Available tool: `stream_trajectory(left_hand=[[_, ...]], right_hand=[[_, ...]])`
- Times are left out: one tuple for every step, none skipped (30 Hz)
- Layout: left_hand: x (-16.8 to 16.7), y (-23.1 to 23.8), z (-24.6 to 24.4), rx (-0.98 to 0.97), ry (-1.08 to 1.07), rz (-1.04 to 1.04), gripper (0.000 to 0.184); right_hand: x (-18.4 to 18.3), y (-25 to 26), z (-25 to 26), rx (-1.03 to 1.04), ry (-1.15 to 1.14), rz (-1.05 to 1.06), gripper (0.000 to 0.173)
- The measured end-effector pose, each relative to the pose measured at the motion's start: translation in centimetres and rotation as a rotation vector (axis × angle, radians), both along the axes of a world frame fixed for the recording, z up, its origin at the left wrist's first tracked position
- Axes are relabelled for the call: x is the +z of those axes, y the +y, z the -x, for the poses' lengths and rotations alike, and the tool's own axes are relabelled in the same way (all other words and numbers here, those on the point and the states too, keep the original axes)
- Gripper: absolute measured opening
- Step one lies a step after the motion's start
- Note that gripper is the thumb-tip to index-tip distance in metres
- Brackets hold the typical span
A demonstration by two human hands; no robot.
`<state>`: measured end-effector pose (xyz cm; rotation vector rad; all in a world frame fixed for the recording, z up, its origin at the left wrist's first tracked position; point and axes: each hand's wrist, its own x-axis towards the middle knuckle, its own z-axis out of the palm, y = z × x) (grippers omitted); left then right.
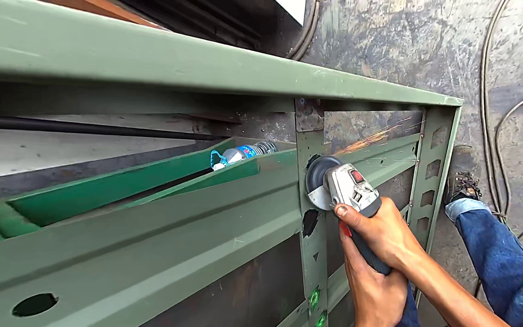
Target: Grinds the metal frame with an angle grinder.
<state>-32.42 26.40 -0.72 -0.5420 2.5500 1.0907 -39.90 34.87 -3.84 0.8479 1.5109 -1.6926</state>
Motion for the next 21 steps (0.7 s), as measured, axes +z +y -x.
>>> stream_trajectory(left_hand=[[-0.14,0.04,0.15,0.003,-0.002,-0.007,0.118],[-0.13,0.02,0.34,0.002,-0.012,-0.010,0.118],[0.02,0.01,0.43,0.003,-0.024,-0.012,0.118],[0.08,0.07,0.49,0.010,-0.020,-0.018,0.117],[0.00,0.18,0.47,0.014,-0.006,-0.029,0.117],[-0.05,0.28,0.35,0.018,0.005,-0.033,0.117],[-0.01,0.33,0.17,0.021,0.004,-0.027,0.117],[0.05,0.36,0.05,0.025,0.003,-0.016,0.117],[0.14,0.30,-0.09,0.029,0.001,-0.004,0.116],[0.27,0.17,-0.20,0.032,-0.001,0.004,0.117],[0.36,0.04,-0.20,0.032,-0.003,0.009,0.117],[0.38,-0.04,-0.14,0.028,-0.003,0.012,0.117],[0.37,-0.08,-0.01,0.023,-0.005,0.014,0.117],[0.29,-0.13,0.15,0.016,-0.006,0.015,0.117],[0.23,-0.17,0.31,0.010,-0.012,0.011,0.117],[0.20,-0.15,0.37,0.009,-0.022,0.004,0.118],[0.14,-0.05,0.33,0.008,-0.027,0.002,0.118],[0.07,0.04,0.23,0.003,-0.026,0.004,0.118],[-0.04,0.13,0.16,0.000,-0.018,0.010,0.118],[-0.19,0.17,0.18,-0.001,-0.010,0.012,0.118],[-0.28,0.12,0.16,0.000,-0.007,0.012,0.118]], right_hand=[[-0.10,0.05,0.10,0.004,0.005,-0.004,0.060],[-0.15,0.07,0.19,0.002,0.011,-0.005,0.061],[-0.10,0.05,0.22,-0.003,0.017,-0.007,0.061],[-0.08,0.03,0.25,-0.009,0.025,-0.012,0.061],[-0.14,0.06,0.27,-0.011,0.029,-0.017,0.060],[-0.16,0.10,0.19,-0.007,0.021,-0.017,0.061],[-0.11,0.12,0.06,0.001,0.007,-0.011,0.061],[-0.04,0.12,-0.05,0.010,-0.007,-0.003,0.062],[0.03,0.04,-0.19,0.018,-0.009,0.004,0.062],[0.10,-0.12,-0.28,0.020,-0.004,0.012,0.062],[0.14,-0.27,-0.28,0.016,0.004,0.015,0.061],[0.17,-0.35,-0.24,0.008,0.011,0.014,0.061],[0.17,-0.35,-0.17,0.004,0.021,0.012,0.061],[0.16,-0.30,-0.02,-0.002,0.027,0.011,0.061],[0.15,-0.25,0.13,-0.014,0.029,0.011,0.060],[0.13,-0.15,0.19,-0.021,0.022,0.010,0.060],[0.03,-0.05,0.15,-0.023,0.020,0.006,0.060],[-0.10,0.01,0.03,-0.024,0.021,0.002,0.059],[-0.24,0.05,-0.08,-0.023,0.018,0.001,0.060],[-0.38,0.06,-0.13,-0.021,0.016,0.004,0.060],[-0.46,0.03,-0.18,-0.020,0.015,0.010,0.060]])
